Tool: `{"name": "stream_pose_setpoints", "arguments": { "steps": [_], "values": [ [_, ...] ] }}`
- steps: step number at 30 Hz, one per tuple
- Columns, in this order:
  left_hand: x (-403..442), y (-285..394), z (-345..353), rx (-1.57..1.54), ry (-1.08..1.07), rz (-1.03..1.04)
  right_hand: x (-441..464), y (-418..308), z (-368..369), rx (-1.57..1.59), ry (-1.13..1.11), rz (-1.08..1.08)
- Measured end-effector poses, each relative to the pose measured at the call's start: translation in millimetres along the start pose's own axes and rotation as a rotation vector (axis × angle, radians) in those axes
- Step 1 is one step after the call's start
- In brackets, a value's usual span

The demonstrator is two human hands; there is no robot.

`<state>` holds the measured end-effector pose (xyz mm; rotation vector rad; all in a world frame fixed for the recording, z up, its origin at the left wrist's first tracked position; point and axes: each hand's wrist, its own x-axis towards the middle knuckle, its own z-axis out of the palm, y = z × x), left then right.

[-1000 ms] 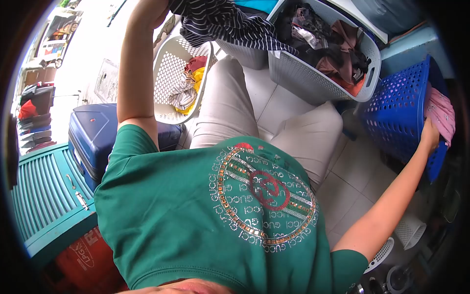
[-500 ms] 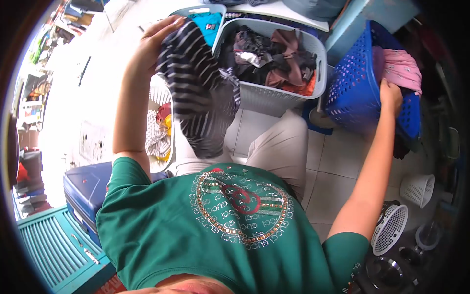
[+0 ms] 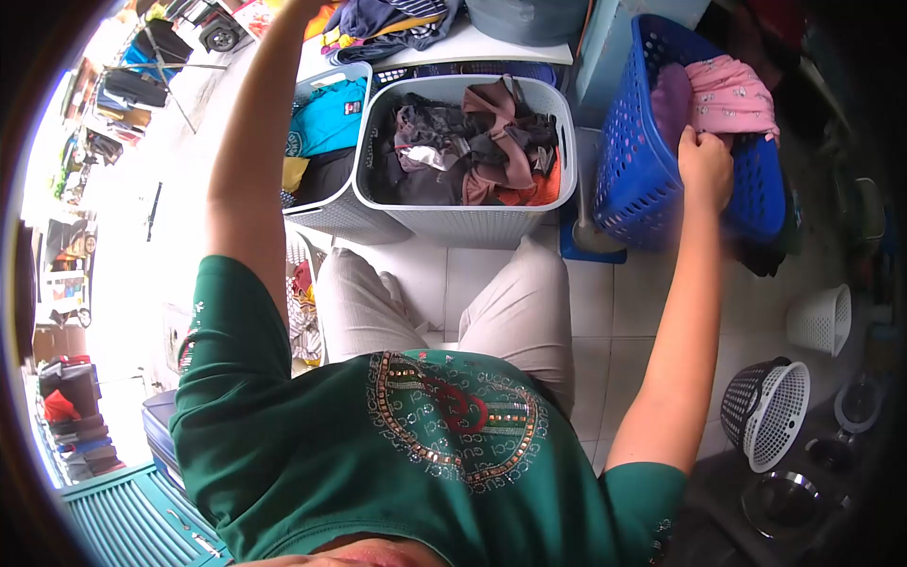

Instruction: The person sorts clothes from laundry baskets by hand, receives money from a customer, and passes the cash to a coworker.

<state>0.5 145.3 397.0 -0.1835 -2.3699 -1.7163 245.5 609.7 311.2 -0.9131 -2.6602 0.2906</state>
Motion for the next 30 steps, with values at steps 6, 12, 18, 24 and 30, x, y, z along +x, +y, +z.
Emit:
{"name": "stream_pose_setpoints", "arguments": {
  "steps": [6,12,18,24,30],
  "values": [
    [-86,-118,75,0.428,-0.621,-0.445,4,3,4,-0.035,0.023,-0.047],
    [-104,-225,95,0.769,-0.462,-0.123,0,-2,0,-0.034,0.021,-0.002],
    [-121,-227,94,1.022,-0.706,0.034,4,1,5,-0.020,0.018,0.016],
    [-103,-186,76,0.283,-0.266,0.147,5,3,6,-0.028,0.020,0.012],
    [-99,-133,56,0.300,-0.265,0.195,7,4,7,-0.035,0.036,-0.013]
  ]
}}
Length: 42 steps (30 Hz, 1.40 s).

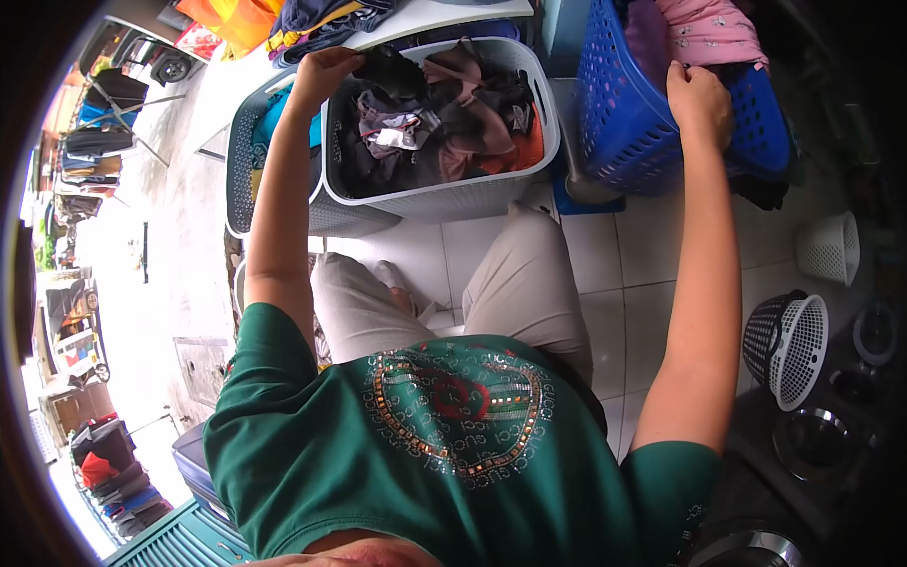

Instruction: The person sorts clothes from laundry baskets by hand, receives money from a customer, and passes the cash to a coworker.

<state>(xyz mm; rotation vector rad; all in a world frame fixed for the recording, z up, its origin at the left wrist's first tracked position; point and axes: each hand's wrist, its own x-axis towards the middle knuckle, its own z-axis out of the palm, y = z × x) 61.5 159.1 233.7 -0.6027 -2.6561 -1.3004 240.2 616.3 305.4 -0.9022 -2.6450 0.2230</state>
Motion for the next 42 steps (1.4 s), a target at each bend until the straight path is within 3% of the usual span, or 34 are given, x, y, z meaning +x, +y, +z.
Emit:
{"name": "stream_pose_setpoints", "arguments": {
  "steps": [2,7,10,17,19,20,21,23,25,27,30,33,35,37,39,42],
  "values": [
    [-3,8,1,0.027,-0.030,-0.024,-4,-3,-5,-0.014,-0.035,0.031],
    [-14,23,12,-0.360,-0.176,-0.262,0,-2,-2,-0.016,-0.034,0.034],
    [-18,32,19,-0.529,-0.269,-0.298,-1,-2,-2,-0.015,-0.034,0.042],
    [-10,10,46,-0.907,-0.247,-0.285,3,1,1,-0.017,-0.039,0.040],
    [-17,-4,56,-0.462,-0.169,-0.520,1,1,0,-0.019,-0.041,0.045],
    [-12,-36,63,-0.162,-0.265,-0.525,1,0,-1,-0.021,-0.043,0.049],
    [-12,-50,64,0.139,-0.415,-0.426,1,0,-1,-0.022,-0.043,0.052],
    [-35,-75,75,0.461,-0.512,0.167,2,1,0,-0.007,-0.043,0.056],
    [-67,-64,78,0.678,-0.605,0.205,5,4,3,-0.004,-0.041,0.050],
    [-85,-72,90,0.667,-0.443,0.080,6,4,4,0.003,-0.039,0.043],
    [-98,-43,78,0.716,-0.556,0.064,6,3,2,-0.011,-0.049,0.038],
    [-96,-24,51,0.581,-0.834,0.154,4,2,3,0.006,-0.026,0.027],
    [-79,-6,21,0.486,-0.756,0.088,8,5,6,-0.002,-0.036,0.010],
    [-62,15,-9,0.437,-0.404,-0.014,5,3,4,0.006,-0.041,0.007],
    [-43,28,-28,0.428,0.060,0.131,4,3,3,-0.003,-0.014,0.011],
    [-22,58,-47,0.330,0.359,0.190,1,1,1,0.011,-0.015,0.025]
  ]
}}
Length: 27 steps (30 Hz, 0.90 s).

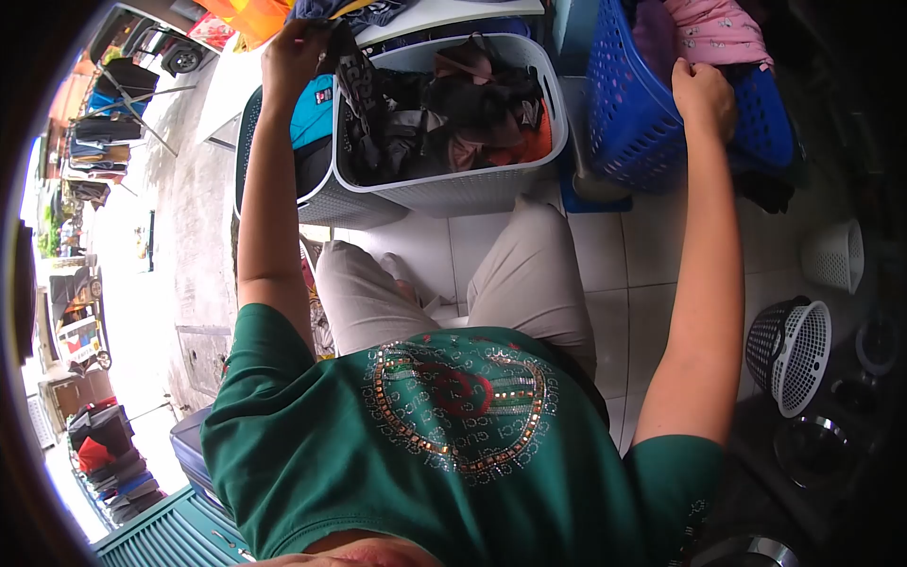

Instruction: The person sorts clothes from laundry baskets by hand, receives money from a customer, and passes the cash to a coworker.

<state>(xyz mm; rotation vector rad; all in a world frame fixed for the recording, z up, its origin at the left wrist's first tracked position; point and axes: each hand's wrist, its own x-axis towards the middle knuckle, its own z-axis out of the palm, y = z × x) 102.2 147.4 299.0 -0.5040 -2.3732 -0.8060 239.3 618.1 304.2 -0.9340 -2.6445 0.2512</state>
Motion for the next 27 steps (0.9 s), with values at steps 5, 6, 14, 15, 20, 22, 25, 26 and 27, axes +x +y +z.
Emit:
{"name": "stream_pose_setpoints", "arguments": {
  "steps": [5,6,14,15,20,22,25,26,27],
  "values": [
    [34,27,19,-0.004,0.055,0.057,2,1,3,0.002,0.006,-0.005],
    [46,22,28,0.005,0.088,0.067,4,3,4,0.005,0.009,-0.014],
    [56,-21,63,0.143,0.148,0.092,1,1,1,-0.004,0.014,0.019],
    [48,-46,75,0.144,0.143,0.092,3,2,2,-0.003,0.015,0.013],
    [-34,-129,125,0.723,-1.159,0.168,7,7,9,-0.001,0.019,-0.015],
    [-90,-137,125,0.631,-1.241,0.017,5,6,7,0.007,0.030,-0.009],
    [-129,-109,104,0.516,-0.944,0.097,1,0,2,0.000,0.021,0.027],
    [-115,-92,93,0.361,-1.091,-0.146,0,0,2,0.003,0.026,0.030],
    [-101,-76,79,0.196,-1.225,-0.395,0,0,2,0.005,0.027,0.031]
  ]
}}
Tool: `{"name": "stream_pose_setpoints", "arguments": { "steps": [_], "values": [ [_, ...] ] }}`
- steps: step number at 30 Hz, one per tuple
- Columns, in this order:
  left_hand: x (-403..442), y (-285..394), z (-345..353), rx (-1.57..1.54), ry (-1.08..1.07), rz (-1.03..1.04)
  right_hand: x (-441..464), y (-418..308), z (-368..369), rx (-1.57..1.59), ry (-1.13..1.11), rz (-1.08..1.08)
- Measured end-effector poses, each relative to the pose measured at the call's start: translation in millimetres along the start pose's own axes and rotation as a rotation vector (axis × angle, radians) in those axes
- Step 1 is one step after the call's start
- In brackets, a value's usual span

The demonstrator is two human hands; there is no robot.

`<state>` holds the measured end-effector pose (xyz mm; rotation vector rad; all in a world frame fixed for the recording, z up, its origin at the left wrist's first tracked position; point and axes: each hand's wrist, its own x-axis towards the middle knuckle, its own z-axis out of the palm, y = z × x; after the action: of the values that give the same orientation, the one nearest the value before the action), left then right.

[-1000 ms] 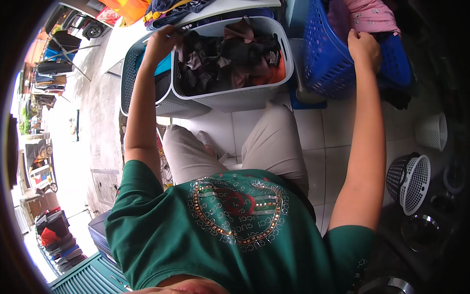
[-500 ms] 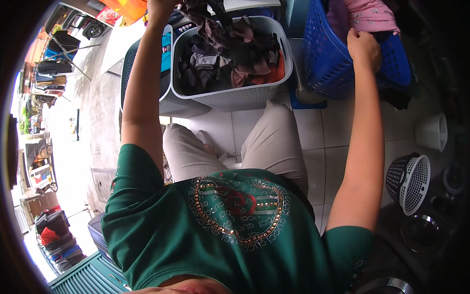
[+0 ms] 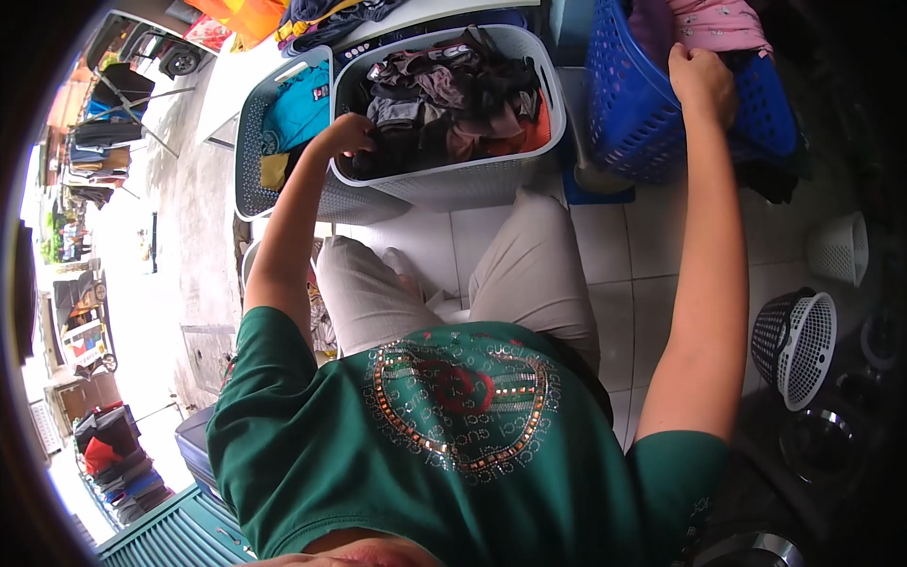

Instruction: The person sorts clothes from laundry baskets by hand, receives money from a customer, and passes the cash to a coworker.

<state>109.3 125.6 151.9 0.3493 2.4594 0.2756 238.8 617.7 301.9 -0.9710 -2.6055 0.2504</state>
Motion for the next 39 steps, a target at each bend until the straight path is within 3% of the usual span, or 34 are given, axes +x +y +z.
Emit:
{"name": "stream_pose_setpoints", "arguments": {
  "steps": [1,3,7,9,10,12,14,15,18,19,20,23,25,28,30,33,34,39],
  "values": [
    [-14,4,-16,-0.275,0.013,0.039,2,1,2,-0.003,-0.002,-0.003],
    [-26,10,-33,-0.697,0.308,0.200,8,5,6,-0.019,-0.011,-0.024],
    [-35,25,-77,-0.879,0.364,0.301,6,3,4,-0.006,-0.025,-0.023],
    [-37,38,-84,-1.132,0.455,0.417,3,2,1,-0.019,-0.012,-0.010],
    [-29,35,-83,-1.130,0.452,0.420,0,0,-1,-0.019,-0.011,-0.006],
    [-3,21,-74,-0.916,0.472,0.145,-5,-4,-6,-0.010,-0.016,0.020],
    [5,21,-56,-0.532,0.327,-0.006,-3,-2,-4,-0.009,-0.007,0.018],
    [7,23,-41,-0.594,0.203,0.045,-1,-1,-2,-0.007,-0.002,0.015],
    [27,31,17,-0.483,0.164,0.236,6,4,3,-0.023,-0.011,-0.018],
    [25,45,30,-0.309,0.188,0.201,6,5,4,-0.022,-0.013,-0.014],
    [37,40,55,-0.110,0.422,0.477,5,4,3,-0.014,-0.012,-0.013],
    [23,62,88,0.281,0.555,0.174,3,4,3,-0.010,-0.004,-0.003],
    [31,62,94,0.422,0.458,0.192,2,2,1,-0.012,0.012,0.005],
    [37,41,72,0.170,0.337,0.348,-4,-2,-5,0.006,-0.004,0.013],
    [3,45,39,-0.088,0.385,0.218,-8,-5,-10,0.018,0.001,0.012],
    [8,12,-6,-0.465,0.470,0.232,3,3,1,0.029,-0.022,-0.020],
    [-7,16,-26,-0.622,0.400,0.245,4,6,5,0.029,-0.030,-0.023],
    [-57,43,-92,-0.723,0.437,0.241,1,2,0,0.035,-0.015,-0.015]
  ]
}}
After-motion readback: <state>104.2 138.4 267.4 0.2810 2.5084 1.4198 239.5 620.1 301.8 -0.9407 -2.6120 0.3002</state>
